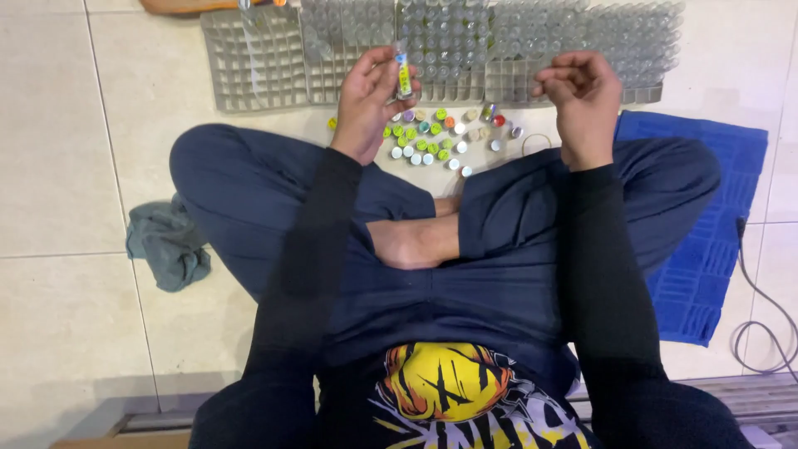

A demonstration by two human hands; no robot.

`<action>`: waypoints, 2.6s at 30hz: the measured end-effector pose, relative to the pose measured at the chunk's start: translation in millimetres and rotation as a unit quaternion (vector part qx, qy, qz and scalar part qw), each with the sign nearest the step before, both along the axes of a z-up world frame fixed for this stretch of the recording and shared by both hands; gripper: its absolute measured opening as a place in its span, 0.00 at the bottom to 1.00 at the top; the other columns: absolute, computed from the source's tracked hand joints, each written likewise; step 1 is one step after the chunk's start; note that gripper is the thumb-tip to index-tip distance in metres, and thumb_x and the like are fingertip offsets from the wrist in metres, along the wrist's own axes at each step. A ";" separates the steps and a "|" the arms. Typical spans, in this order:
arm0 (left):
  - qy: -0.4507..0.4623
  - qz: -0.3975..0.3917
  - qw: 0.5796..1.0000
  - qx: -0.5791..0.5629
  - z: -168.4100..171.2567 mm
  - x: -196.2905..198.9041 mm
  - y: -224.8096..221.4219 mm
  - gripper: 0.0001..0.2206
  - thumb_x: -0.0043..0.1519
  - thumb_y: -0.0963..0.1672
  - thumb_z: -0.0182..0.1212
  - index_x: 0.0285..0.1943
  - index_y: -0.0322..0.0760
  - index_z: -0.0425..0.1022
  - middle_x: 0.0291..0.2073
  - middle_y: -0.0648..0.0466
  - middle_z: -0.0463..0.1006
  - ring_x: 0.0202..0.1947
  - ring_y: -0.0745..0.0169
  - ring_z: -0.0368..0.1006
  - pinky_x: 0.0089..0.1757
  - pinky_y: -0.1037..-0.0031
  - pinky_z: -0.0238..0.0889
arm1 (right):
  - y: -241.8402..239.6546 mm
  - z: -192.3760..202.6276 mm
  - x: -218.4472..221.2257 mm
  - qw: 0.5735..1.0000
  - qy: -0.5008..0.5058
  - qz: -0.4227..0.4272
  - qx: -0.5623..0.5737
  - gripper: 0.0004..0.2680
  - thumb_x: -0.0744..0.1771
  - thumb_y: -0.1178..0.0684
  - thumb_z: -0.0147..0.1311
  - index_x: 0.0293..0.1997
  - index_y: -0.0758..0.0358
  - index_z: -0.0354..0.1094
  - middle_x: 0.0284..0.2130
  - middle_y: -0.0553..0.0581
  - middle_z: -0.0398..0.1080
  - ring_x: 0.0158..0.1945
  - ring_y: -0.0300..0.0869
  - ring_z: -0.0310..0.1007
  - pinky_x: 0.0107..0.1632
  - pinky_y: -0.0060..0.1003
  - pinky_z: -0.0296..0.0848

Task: The person fills small glass bottles with liquid from a larger squeeze bottle, places plastic caps on them, and secures the caps by hand.

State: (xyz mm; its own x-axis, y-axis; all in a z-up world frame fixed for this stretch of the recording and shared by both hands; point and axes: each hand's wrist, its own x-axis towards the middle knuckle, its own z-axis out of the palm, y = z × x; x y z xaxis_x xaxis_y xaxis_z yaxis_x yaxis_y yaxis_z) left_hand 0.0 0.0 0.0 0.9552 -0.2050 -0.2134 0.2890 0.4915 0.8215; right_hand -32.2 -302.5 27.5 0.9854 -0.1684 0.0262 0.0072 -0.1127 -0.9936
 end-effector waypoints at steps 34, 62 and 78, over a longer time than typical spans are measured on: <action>-0.008 0.036 0.999 -0.034 -13.2 -0.9 7.4 0.12 0.67 0.41 0.61 0.58 0.29 0.73 0.49 0.39 0.80 0.46 0.51 0.78 0.50 0.64 0.76 | -56.4 -15.3 176.0 0.892 0.059 -0.004 -0.448 0.16 0.65 0.43 0.69 0.55 0.56 0.72 0.49 0.53 0.78 0.47 0.46 0.74 0.51 0.49 0.45; -0.214 0.028 0.976 -0.034 148.0 -84.2 -16.8 0.15 0.66 0.39 0.64 0.58 0.21 0.73 0.42 0.42 0.79 0.44 0.51 0.82 0.45 0.62 0.81 | 85.2 210.0 -39.7 0.869 -0.324 0.229 -0.296 0.21 0.66 0.60 0.67 0.66 0.73 0.67 0.46 0.69 0.71 0.43 0.61 0.75 0.45 0.50 0.74; -0.216 -0.045 0.975 -0.019 166.1 -82.2 -20.2 0.12 0.67 0.41 0.63 0.58 0.31 0.74 0.45 0.49 0.77 0.45 0.55 0.82 0.49 0.66 0.81 | 63.0 234.9 -44.1 0.760 -0.322 0.240 -0.511 0.20 0.72 0.55 0.63 0.73 0.61 0.63 0.48 0.67 0.65 0.46 0.54 0.71 0.46 0.47 0.73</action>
